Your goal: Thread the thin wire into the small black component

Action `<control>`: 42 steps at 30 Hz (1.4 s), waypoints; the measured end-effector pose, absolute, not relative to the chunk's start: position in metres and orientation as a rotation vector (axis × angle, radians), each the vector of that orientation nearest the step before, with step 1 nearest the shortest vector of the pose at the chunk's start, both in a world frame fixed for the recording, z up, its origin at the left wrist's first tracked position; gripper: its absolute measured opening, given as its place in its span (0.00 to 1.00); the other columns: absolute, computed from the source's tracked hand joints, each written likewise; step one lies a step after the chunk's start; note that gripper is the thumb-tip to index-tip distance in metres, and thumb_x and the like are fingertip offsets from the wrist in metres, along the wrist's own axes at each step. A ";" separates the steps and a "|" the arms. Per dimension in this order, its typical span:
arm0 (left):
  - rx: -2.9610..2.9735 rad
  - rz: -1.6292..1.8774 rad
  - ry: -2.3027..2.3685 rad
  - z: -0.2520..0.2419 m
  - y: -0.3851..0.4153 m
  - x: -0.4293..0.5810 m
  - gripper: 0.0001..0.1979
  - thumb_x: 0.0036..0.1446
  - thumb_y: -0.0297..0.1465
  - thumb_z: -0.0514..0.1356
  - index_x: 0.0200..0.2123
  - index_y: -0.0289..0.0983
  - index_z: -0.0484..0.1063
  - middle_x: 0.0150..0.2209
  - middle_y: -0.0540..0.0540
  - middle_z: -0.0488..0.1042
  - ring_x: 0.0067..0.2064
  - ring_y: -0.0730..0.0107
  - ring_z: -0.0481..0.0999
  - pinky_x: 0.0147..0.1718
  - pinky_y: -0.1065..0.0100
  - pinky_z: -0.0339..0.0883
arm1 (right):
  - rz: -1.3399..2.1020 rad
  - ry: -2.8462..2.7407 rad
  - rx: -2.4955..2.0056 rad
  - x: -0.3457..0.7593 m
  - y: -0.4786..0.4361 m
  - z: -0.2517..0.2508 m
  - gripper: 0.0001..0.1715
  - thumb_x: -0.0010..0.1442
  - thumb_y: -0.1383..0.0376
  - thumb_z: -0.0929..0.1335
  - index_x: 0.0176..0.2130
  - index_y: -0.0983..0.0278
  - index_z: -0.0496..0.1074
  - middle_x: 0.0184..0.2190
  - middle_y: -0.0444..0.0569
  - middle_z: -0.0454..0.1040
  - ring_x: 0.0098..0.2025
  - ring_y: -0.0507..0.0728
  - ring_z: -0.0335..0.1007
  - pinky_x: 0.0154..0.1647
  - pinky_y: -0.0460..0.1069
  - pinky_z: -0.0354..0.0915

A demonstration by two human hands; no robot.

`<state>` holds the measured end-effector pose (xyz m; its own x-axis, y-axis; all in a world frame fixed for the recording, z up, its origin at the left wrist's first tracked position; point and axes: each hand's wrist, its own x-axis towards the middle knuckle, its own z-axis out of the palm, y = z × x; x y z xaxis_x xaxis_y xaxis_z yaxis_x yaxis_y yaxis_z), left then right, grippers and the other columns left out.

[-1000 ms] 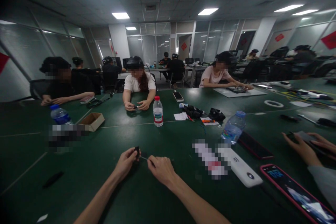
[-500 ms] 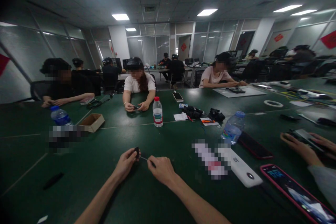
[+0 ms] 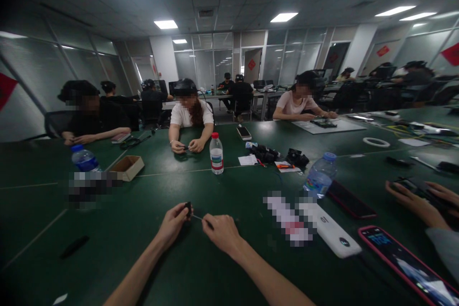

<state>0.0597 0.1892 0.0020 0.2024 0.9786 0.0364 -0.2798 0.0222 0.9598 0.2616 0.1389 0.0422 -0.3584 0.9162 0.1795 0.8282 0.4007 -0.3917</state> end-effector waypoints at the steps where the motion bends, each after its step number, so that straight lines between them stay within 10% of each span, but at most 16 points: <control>1: 1.098 1.182 0.848 0.002 0.189 0.060 0.20 0.48 0.41 0.68 0.40 0.33 0.78 0.34 0.43 0.77 0.32 0.70 0.72 0.32 0.71 0.64 | 0.343 -2.295 -1.506 0.262 0.139 0.043 0.18 0.68 0.60 0.57 0.40 0.59 0.73 0.30 0.44 0.76 0.30 0.52 0.72 0.31 0.44 0.60; 42: 1.383 1.051 0.865 0.016 0.181 0.059 0.18 0.53 0.41 0.65 0.40 0.33 0.76 0.33 0.44 0.76 0.36 0.65 0.73 0.37 0.69 0.65 | 0.565 -1.808 -1.508 0.273 0.149 0.038 0.25 0.70 0.55 0.51 0.40 0.62 0.70 0.26 0.44 0.71 0.24 0.51 0.66 0.23 0.44 0.58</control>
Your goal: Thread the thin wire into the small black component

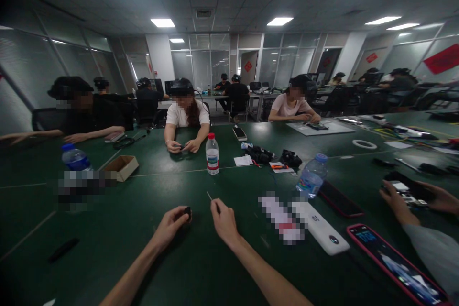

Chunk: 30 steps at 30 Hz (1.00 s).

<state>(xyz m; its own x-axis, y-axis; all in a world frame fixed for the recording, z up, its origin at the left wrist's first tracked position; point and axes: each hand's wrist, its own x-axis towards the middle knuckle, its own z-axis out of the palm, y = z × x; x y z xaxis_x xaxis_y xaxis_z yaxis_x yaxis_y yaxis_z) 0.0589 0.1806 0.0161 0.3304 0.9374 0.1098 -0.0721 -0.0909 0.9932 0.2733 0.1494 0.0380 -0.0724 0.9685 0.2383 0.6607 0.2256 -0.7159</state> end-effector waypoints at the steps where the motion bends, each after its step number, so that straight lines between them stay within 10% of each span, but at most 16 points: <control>1: 1.390 1.047 0.867 0.017 0.180 0.059 0.17 0.53 0.41 0.65 0.40 0.33 0.76 0.33 0.45 0.76 0.36 0.65 0.73 0.37 0.69 0.65 | 0.570 -1.788 -1.519 0.274 0.151 0.038 0.25 0.70 0.55 0.51 0.40 0.62 0.70 0.26 0.44 0.71 0.24 0.51 0.67 0.23 0.44 0.58; 30: 1.269 1.209 0.927 0.006 0.185 0.060 0.19 0.52 0.42 0.65 0.39 0.33 0.77 0.34 0.43 0.78 0.35 0.65 0.74 0.36 0.68 0.66 | 0.382 -2.313 -1.425 0.264 0.143 0.039 0.18 0.68 0.60 0.57 0.39 0.60 0.74 0.27 0.44 0.74 0.26 0.51 0.69 0.28 0.44 0.58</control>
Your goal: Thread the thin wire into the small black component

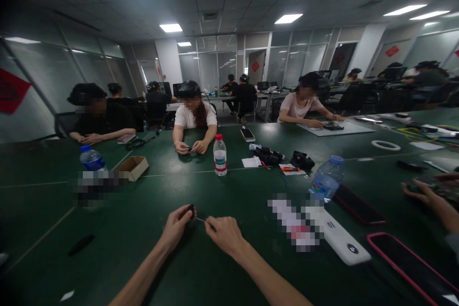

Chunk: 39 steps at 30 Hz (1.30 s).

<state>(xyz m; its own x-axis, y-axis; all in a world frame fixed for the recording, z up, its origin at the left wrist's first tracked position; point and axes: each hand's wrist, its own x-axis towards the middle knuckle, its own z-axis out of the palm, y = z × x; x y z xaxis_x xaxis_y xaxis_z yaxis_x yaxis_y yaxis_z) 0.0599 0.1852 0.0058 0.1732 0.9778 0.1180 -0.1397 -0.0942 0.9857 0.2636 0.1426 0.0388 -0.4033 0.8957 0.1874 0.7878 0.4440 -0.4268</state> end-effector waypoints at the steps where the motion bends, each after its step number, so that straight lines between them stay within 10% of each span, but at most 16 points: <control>1: 1.264 1.223 0.930 0.006 0.185 0.061 0.19 0.52 0.43 0.65 0.39 0.32 0.77 0.33 0.44 0.77 0.34 0.65 0.73 0.36 0.68 0.66 | 0.395 -2.292 -1.422 0.263 0.142 0.037 0.19 0.68 0.59 0.57 0.39 0.60 0.73 0.27 0.44 0.74 0.26 0.51 0.69 0.28 0.44 0.58; 10: 1.434 1.108 0.931 0.023 0.173 0.068 0.17 0.54 0.42 0.63 0.35 0.33 0.78 0.32 0.43 0.77 0.35 0.63 0.73 0.37 0.67 0.65 | 0.594 -1.450 -1.543 0.292 0.164 0.040 0.31 0.68 0.48 0.51 0.36 0.63 0.71 0.25 0.44 0.69 0.24 0.52 0.63 0.23 0.45 0.58; 25: 1.111 1.195 0.838 0.001 0.183 0.066 0.26 0.51 0.42 0.67 0.50 0.34 0.72 0.37 0.42 0.78 0.36 0.65 0.76 0.38 0.66 0.69 | 0.499 -2.275 -1.466 0.278 0.144 0.049 0.22 0.68 0.54 0.56 0.40 0.58 0.74 0.27 0.43 0.74 0.27 0.52 0.70 0.32 0.45 0.61; 39: 1.231 1.177 0.862 0.011 0.179 0.065 0.20 0.50 0.42 0.67 0.40 0.33 0.78 0.37 0.41 0.79 0.39 0.60 0.76 0.41 0.64 0.68 | 0.393 -2.344 -1.455 0.277 0.145 0.052 0.19 0.67 0.55 0.58 0.39 0.58 0.75 0.27 0.43 0.75 0.27 0.52 0.70 0.31 0.45 0.60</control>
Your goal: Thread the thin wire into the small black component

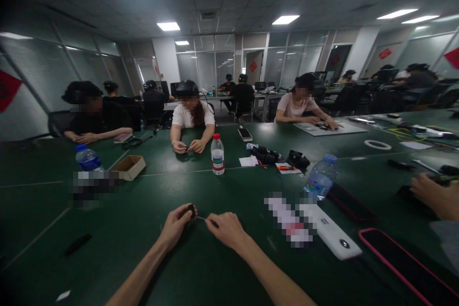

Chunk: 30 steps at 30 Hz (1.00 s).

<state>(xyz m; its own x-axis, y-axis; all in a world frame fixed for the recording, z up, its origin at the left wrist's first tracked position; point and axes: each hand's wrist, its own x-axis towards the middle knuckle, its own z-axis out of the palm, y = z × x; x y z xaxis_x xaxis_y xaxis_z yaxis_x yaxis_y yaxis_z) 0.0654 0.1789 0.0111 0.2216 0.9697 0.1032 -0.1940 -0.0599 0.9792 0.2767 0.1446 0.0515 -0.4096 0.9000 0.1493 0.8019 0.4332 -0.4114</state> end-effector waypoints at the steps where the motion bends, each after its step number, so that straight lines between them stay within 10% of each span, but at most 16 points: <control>1: 1.241 1.175 0.868 0.012 0.178 0.065 0.19 0.50 0.42 0.66 0.40 0.33 0.78 0.37 0.41 0.79 0.39 0.60 0.76 0.41 0.64 0.68 | 0.387 -2.354 -1.450 0.277 0.145 0.051 0.19 0.67 0.55 0.59 0.39 0.58 0.75 0.27 0.43 0.75 0.26 0.52 0.70 0.31 0.45 0.60; 30: 1.213 1.180 0.815 0.013 0.175 0.070 0.19 0.52 0.41 0.66 0.42 0.34 0.75 0.36 0.42 0.78 0.37 0.63 0.76 0.37 0.66 0.70 | 0.697 -1.819 -1.403 0.287 0.168 0.043 0.25 0.68 0.50 0.56 0.32 0.62 0.69 0.25 0.40 0.68 0.26 0.50 0.63 0.27 0.44 0.56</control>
